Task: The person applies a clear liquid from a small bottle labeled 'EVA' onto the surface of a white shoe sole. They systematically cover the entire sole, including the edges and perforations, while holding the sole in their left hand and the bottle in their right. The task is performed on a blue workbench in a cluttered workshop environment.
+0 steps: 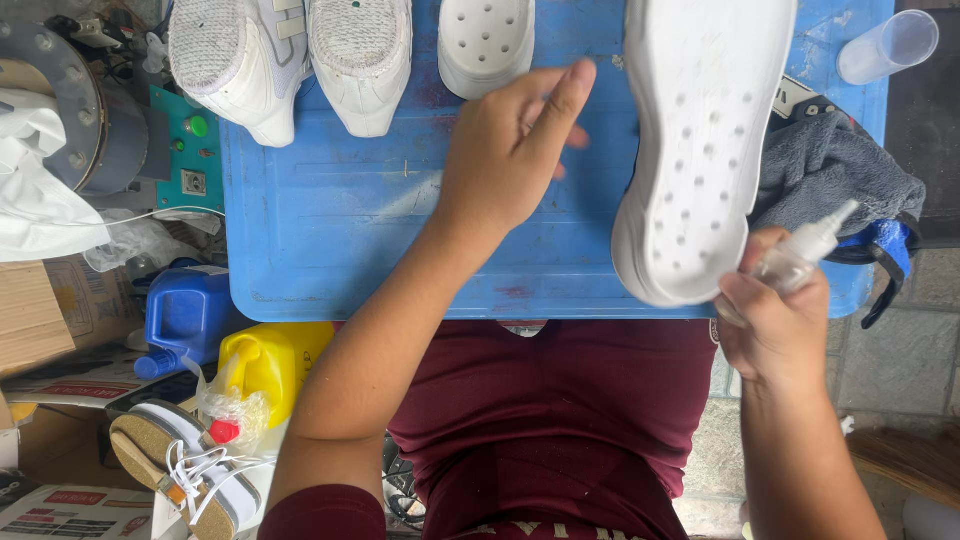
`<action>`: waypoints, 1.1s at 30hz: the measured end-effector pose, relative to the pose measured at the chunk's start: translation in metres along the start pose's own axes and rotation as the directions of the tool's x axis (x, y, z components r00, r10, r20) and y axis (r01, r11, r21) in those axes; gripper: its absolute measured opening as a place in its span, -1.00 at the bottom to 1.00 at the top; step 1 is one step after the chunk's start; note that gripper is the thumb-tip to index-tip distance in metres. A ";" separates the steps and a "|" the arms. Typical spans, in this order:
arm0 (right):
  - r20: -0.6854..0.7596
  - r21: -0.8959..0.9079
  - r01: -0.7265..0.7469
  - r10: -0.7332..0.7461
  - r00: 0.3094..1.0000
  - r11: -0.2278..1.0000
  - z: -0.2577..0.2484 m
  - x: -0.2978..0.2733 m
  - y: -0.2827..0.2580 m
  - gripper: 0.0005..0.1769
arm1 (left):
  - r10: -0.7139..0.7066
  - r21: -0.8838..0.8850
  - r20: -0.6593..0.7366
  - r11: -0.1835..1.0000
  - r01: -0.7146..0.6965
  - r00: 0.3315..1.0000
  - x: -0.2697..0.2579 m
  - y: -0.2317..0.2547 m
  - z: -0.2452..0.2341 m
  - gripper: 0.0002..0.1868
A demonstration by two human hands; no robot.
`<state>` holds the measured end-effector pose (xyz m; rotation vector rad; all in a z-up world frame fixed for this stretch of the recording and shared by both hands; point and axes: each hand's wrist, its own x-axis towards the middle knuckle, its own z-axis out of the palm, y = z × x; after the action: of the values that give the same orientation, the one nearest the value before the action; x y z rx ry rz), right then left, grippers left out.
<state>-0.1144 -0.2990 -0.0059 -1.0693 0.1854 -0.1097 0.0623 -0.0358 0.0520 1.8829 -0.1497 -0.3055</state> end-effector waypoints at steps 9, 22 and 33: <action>-0.100 -0.263 0.082 -0.111 0.989 0.961 0.075 0.100 -0.005 -0.95 | 0.664 0.808 -0.324 0.564 -0.167 0.673 0.015 -0.036 0.008 0.10; -0.006 -0.402 0.030 -0.035 0.999 0.915 0.096 0.168 -0.005 -0.74 | 0.279 0.595 -0.306 0.802 -0.046 0.910 -0.032 -0.020 0.008 0.24; 0.091 -0.683 0.060 0.004 0.996 0.728 0.116 0.145 -0.031 -0.70 | 0.147 0.501 -0.328 0.865 0.040 0.933 -0.162 -0.026 -0.013 0.34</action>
<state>0.0510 -0.2399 0.0615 -1.8256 0.1305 -0.0158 -0.0905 0.0258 0.0531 2.4138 -0.0333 0.1408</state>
